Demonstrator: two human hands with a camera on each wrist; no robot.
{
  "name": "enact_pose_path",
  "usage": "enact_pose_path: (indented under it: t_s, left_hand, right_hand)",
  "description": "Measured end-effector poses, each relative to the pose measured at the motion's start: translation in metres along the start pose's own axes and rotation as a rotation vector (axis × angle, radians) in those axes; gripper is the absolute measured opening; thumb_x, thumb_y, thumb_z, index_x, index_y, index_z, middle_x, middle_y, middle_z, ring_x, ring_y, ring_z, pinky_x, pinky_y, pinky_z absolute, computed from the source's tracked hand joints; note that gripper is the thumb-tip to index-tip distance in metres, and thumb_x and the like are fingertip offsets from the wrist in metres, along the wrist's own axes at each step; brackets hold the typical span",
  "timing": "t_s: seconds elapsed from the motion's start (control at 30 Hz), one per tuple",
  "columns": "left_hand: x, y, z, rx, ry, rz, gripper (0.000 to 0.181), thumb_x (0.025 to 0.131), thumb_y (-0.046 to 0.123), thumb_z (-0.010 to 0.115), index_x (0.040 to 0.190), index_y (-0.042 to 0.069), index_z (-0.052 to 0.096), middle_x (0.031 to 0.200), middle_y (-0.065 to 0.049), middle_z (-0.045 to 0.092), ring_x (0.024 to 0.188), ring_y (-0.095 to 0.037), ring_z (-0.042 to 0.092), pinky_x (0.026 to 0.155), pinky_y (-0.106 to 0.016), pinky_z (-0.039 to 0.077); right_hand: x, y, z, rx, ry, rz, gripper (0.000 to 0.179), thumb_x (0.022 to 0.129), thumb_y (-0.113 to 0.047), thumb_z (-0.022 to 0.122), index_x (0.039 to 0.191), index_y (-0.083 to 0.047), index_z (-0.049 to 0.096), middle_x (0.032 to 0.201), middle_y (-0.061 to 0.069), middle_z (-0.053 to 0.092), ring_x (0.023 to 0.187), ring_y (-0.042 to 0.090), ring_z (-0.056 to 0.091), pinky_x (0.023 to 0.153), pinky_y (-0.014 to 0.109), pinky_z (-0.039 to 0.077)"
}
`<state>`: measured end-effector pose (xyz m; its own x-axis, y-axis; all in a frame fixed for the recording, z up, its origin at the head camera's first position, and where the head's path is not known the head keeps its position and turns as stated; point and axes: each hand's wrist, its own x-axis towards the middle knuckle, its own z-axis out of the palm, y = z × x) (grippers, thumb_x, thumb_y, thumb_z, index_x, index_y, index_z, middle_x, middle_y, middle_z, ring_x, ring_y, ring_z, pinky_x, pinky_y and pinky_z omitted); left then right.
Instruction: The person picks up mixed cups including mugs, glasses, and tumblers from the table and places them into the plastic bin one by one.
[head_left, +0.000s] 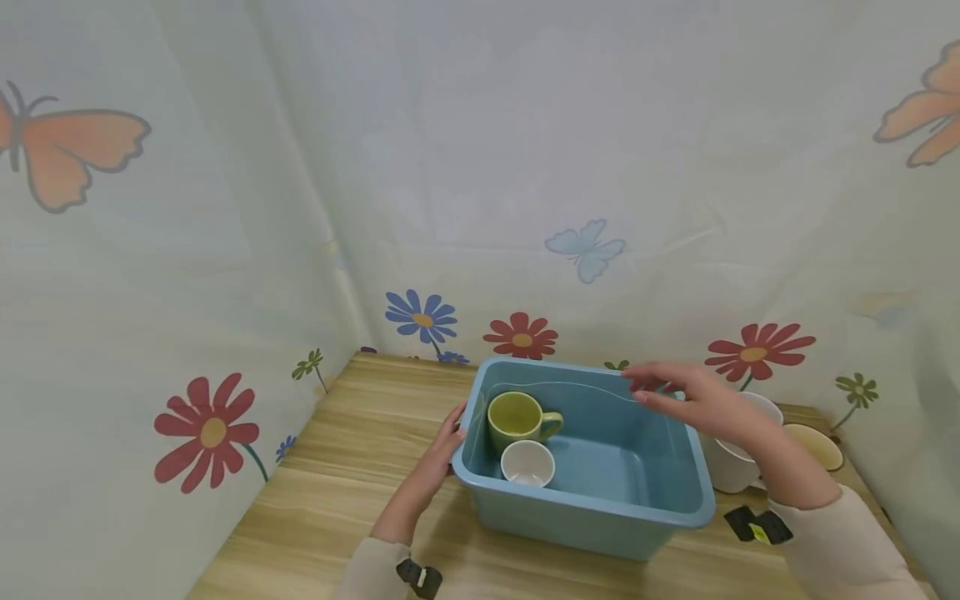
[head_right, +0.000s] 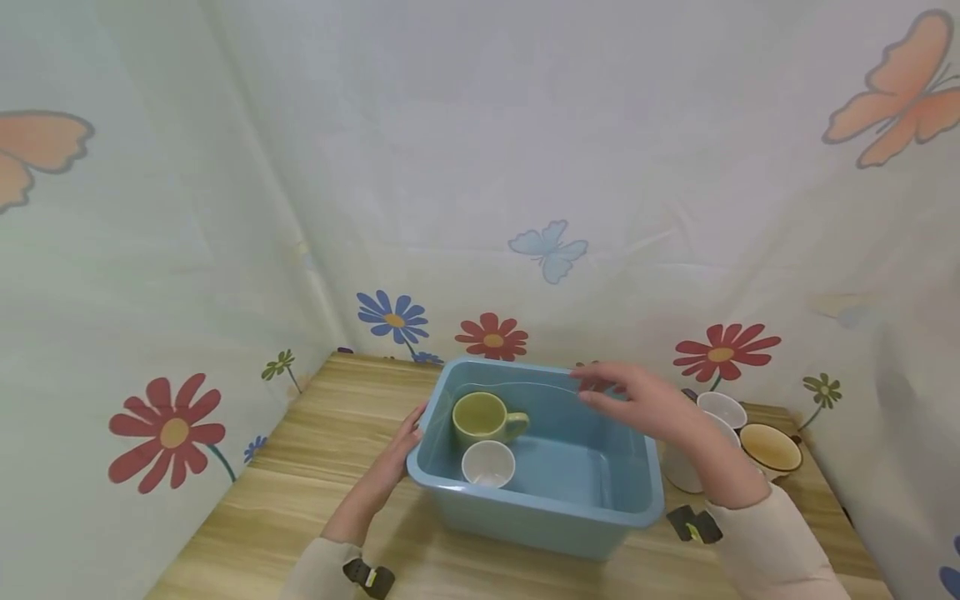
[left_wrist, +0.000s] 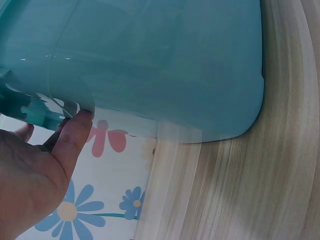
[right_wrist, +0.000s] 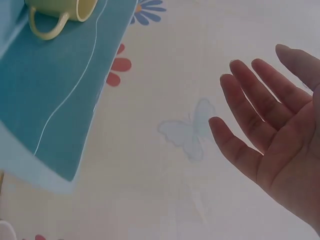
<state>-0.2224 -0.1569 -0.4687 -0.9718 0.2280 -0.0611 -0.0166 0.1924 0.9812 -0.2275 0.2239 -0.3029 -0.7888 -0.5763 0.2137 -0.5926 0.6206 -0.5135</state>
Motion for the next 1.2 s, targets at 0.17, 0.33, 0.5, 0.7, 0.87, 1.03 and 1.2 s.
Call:
enact_pose_path:
  t_s: [0.17, 0.33, 0.5, 0.7, 0.87, 1.03, 1.2]
  left_hand:
    - [0.0, 0.001, 0.001, -0.002, 0.009, -0.002, 0.059, 0.11, 0.032, 0.029, 0.165, 0.014, 0.017, 0.171, -0.023, 0.016, 0.147, -0.05, 0.036, 0.106, -0.058, 0.047]
    - [0.001, -0.001, 0.002, 0.012, 0.006, 0.0, 0.059, 0.11, 0.034, 0.028, 0.165, 0.015, 0.016, 0.171, -0.022, 0.017, 0.146, -0.049, 0.038, 0.104, -0.055, 0.048]
    - [0.001, -0.002, 0.002, 0.013, 0.014, -0.001, 0.059, 0.11, 0.034, 0.029, 0.165, 0.015, 0.017, 0.171, -0.021, 0.018, 0.145, -0.048, 0.04, 0.103, -0.053, 0.049]
    - [0.0, -0.002, 0.002, 0.001, 0.005, 0.007, 0.059, 0.11, 0.035, 0.029, 0.164, 0.015, 0.018, 0.171, -0.022, 0.017, 0.146, -0.049, 0.039, 0.103, -0.054, 0.049]
    - [0.0, -0.001, 0.003, -0.003, 0.0, 0.02, 0.061, 0.109, 0.033, 0.029, 0.164, 0.012, 0.015, 0.17, -0.025, 0.017, 0.145, -0.05, 0.038, 0.105, -0.056, 0.048]
    - [0.001, -0.003, 0.002, -0.006, 0.007, 0.016, 0.06, 0.11, 0.034, 0.029, 0.165, 0.014, 0.015, 0.17, -0.023, 0.017, 0.146, -0.049, 0.037, 0.107, -0.058, 0.046]
    - [0.001, -0.006, 0.002, -0.004, 0.026, 0.0, 0.06, 0.11, 0.036, 0.03, 0.165, 0.016, 0.018, 0.17, -0.021, 0.02, 0.145, -0.048, 0.04, 0.104, -0.056, 0.048]
  right_hand:
    - [-0.023, 0.011, -0.002, -0.031, 0.102, 0.023, 0.037, 0.098, -0.018, 0.068, 0.132, -0.007, 0.067, 0.119, 0.011, 0.076, 0.101, -0.011, 0.061, 0.079, 0.024, 0.057]
    - [-0.043, 0.023, -0.002, -0.029, 0.161, 0.088, 0.038, 0.097, -0.015, 0.067, 0.133, -0.005, 0.065, 0.117, 0.008, 0.076, 0.096, -0.015, 0.058, 0.075, 0.022, 0.055]
    - [-0.062, 0.034, -0.001, -0.016, 0.234, 0.117, 0.036, 0.097, -0.013, 0.067, 0.131, -0.003, 0.066, 0.114, -0.029, 0.067, 0.097, -0.018, 0.055, 0.075, 0.021, 0.053]
    - [-0.084, 0.045, 0.004, -0.006, 0.303, 0.242, 0.036, 0.098, -0.018, 0.067, 0.132, -0.006, 0.066, 0.111, -0.049, 0.048, 0.097, -0.025, 0.047, 0.072, 0.018, 0.051]
    - [-0.096, 0.057, 0.014, -0.013, 0.389, 0.245, 0.049, 0.093, -0.014, 0.073, 0.138, -0.001, 0.059, 0.114, -0.049, 0.042, 0.1, -0.03, 0.04, 0.077, 0.004, 0.043]
    - [-0.105, 0.066, 0.031, -0.002, 0.478, 0.254, 0.07, 0.084, -0.007, 0.081, 0.145, 0.005, 0.048, 0.128, -0.001, 0.062, 0.102, -0.031, 0.034, 0.078, -0.005, 0.035]
    - [-0.113, 0.075, 0.045, 0.004, 0.562, 0.327, 0.082, 0.083, -0.01, 0.082, 0.151, 0.003, 0.04, 0.138, 0.034, 0.051, 0.109, -0.021, 0.034, 0.082, -0.007, 0.029]
